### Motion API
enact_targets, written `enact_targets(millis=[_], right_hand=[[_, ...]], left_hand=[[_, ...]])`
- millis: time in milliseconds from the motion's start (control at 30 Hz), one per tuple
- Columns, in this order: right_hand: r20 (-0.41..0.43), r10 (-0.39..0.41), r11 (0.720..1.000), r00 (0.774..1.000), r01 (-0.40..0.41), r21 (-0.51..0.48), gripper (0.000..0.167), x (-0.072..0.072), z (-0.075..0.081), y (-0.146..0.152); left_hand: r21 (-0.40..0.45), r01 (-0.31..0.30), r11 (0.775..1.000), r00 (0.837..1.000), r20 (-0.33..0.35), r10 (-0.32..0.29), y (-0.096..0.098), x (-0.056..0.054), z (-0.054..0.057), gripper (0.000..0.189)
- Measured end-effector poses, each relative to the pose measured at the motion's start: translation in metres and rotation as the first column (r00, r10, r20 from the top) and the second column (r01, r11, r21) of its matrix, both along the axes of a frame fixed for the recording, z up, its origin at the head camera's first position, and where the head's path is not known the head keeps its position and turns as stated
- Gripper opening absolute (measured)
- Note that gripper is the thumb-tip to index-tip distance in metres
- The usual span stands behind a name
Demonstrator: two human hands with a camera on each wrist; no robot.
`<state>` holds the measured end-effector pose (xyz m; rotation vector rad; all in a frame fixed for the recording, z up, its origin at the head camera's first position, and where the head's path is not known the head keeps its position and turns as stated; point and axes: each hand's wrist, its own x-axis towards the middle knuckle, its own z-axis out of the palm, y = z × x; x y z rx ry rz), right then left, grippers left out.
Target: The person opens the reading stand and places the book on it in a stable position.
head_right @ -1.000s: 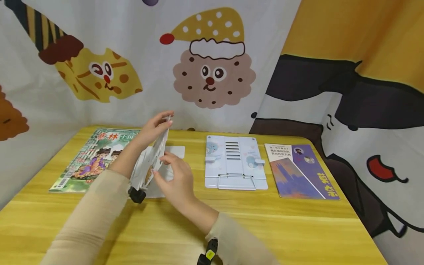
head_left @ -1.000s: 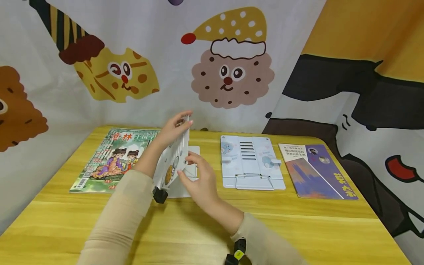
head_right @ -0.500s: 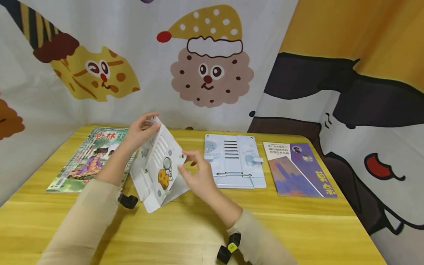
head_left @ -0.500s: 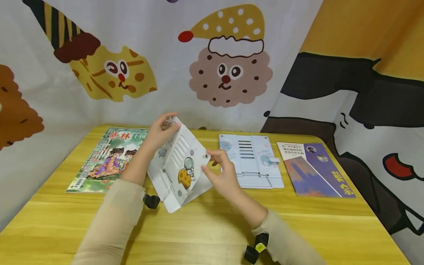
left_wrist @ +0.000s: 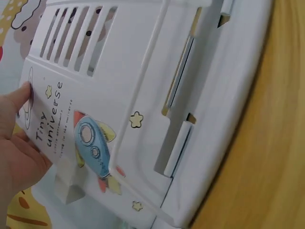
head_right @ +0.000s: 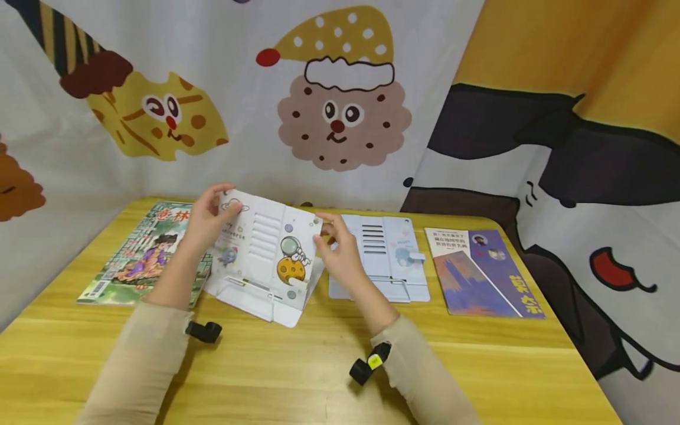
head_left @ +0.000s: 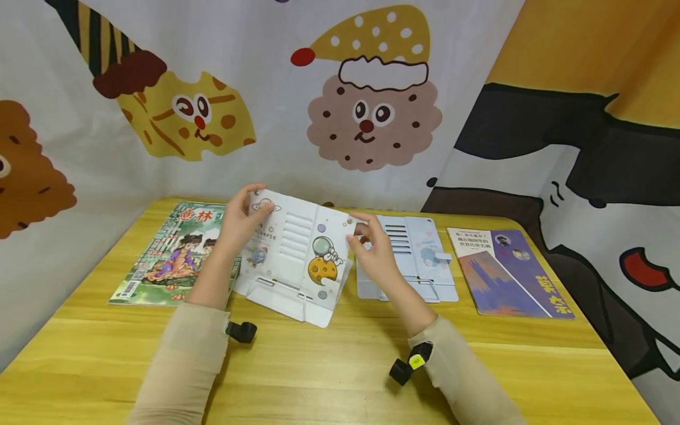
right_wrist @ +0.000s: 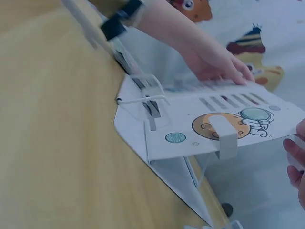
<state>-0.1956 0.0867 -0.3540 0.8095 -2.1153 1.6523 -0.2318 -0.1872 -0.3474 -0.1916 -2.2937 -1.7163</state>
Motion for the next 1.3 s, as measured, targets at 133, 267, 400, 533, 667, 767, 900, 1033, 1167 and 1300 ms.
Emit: enact_targets(millis=[133,267,400,533,667,767,900,1033,1167,1300], right_hand=[[0.005,-0.021,1.000,1.000,0.021,0.015,0.042,-0.017,0.001,0.001],[0.025,-0.041,0.999,0.999,0.040,0.030,0.042,-0.033,0.002,0.001],[0.081,-0.044,0.999,0.996,0.042,0.015,0.043,-0.046,0.003,0.001],[0.115,-0.024,1.000,0.993,0.024,0.004,0.043,-0.056,0.004,0.000],[0.109,-0.015,1.000,0.994,0.016,-0.004,0.043,-0.064,0.002,0.000],[0.110,-0.005,0.999,0.994,0.010,-0.041,0.044,-0.072,-0.004,-0.001],[0.115,-0.048,0.996,0.992,0.055,-0.063,0.046,-0.085,-0.018,-0.001],[0.069,-0.192,0.981,0.979,0.193,-0.017,0.047,-0.081,-0.026,-0.006],[-0.057,-0.332,0.943,0.941,0.330,-0.043,0.046,-0.063,-0.029,-0.015],[-0.180,-0.371,0.927,0.911,0.352,-0.133,0.039,-0.045,-0.033,-0.028]], left_hand=[[0.028,-0.077,0.997,0.997,-0.015,0.077,-0.001,-0.014,-0.018,0.047],[0.085,-0.131,0.988,0.990,-0.037,0.135,0.005,-0.018,-0.021,0.045],[0.134,-0.165,0.977,0.984,-0.043,0.172,0.010,-0.022,-0.021,0.044],[0.153,-0.210,0.966,0.974,-0.047,0.220,0.014,-0.028,-0.022,0.043],[0.158,-0.247,0.956,0.964,-0.058,0.259,0.015,-0.033,-0.025,0.042],[0.153,-0.258,0.954,0.961,-0.067,0.270,0.016,-0.035,-0.027,0.043],[0.165,-0.237,0.957,0.966,-0.068,0.251,0.014,-0.035,-0.028,0.047],[0.171,-0.188,0.967,0.980,-0.038,0.198,0.009,-0.030,-0.026,0.052],[0.117,-0.179,0.977,0.982,-0.035,0.184,-0.001,-0.021,-0.021,0.051],[0.045,-0.179,0.983,0.978,-0.098,0.183,-0.018,-0.010,-0.015,0.047]])
